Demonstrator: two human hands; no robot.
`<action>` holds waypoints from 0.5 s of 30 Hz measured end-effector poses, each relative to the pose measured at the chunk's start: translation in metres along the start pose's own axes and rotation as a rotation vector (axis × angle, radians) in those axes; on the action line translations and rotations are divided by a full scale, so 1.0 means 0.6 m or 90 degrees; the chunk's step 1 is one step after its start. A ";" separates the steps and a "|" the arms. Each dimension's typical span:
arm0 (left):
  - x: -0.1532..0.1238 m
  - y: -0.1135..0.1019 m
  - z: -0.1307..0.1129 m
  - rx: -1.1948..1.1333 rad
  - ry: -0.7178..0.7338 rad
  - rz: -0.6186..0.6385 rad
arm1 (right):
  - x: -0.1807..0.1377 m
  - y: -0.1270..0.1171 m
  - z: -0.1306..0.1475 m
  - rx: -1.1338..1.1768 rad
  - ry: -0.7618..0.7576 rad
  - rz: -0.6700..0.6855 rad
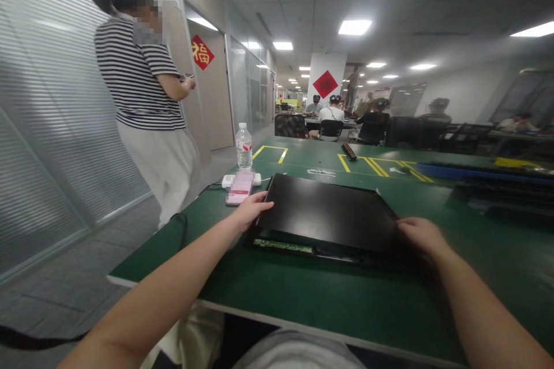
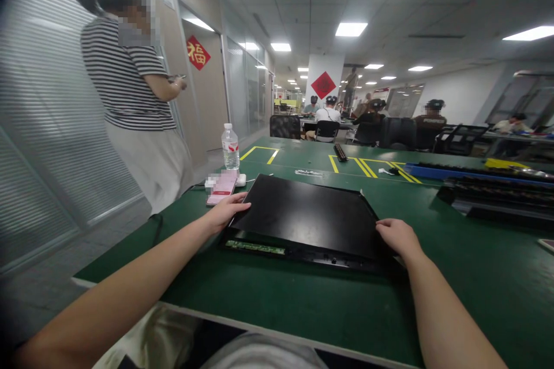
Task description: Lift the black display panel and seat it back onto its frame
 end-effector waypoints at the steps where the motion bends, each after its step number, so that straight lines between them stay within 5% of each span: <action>1: 0.000 0.000 0.000 0.002 0.000 0.003 | 0.001 0.000 -0.001 -0.006 -0.002 -0.001; 15: 0.001 0.001 -0.002 0.011 0.029 0.037 | -0.002 -0.004 -0.001 0.002 0.003 -0.025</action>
Point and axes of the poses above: each hand's wrist, its own x-axis towards the middle knuckle, its own y-axis out of the palm, z = x × y, the point moved 4 cm from there along x, towards the middle knuckle, and after that the axes turned 2 degrees about y, right-handed, at the moved point
